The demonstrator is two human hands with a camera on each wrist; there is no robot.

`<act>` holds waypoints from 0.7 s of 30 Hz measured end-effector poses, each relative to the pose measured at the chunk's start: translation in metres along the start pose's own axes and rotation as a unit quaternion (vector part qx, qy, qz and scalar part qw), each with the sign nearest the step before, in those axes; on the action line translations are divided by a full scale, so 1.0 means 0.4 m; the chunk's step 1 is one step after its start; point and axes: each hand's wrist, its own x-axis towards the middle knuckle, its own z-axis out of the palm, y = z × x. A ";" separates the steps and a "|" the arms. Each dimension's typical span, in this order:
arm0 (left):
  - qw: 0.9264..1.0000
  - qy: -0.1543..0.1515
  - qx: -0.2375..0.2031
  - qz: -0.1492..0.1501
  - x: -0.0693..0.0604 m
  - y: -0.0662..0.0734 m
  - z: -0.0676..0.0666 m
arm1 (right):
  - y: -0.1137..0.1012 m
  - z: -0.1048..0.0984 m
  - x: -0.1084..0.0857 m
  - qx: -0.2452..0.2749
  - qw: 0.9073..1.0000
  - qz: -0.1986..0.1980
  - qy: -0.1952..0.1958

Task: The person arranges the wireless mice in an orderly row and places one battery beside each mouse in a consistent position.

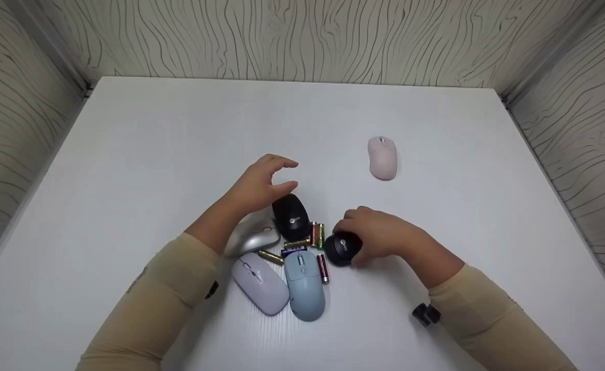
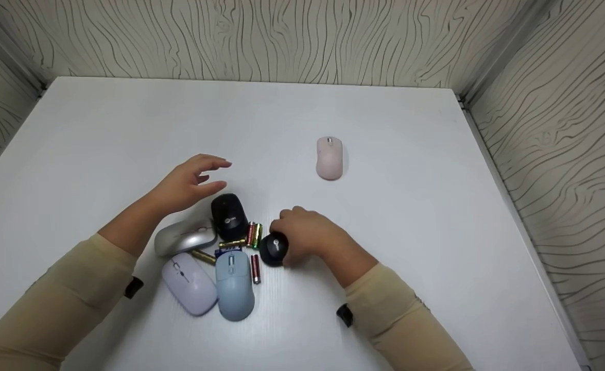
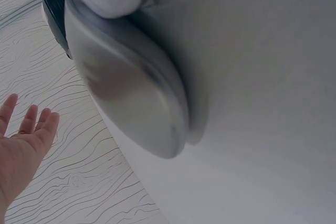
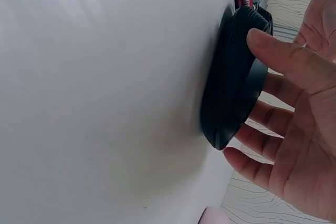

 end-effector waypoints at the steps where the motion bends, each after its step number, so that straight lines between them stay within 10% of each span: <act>1: 1.000 0.000 0.001 0.000 0.000 0.000 0.000 | 0.002 -0.002 0.002 -0.004 1.000 0.000 0.000; 21: 1.000 0.006 0.004 0.013 0.007 0.003 0.014 | -0.001 -0.043 0.030 -0.110 0.993 0.029 0.029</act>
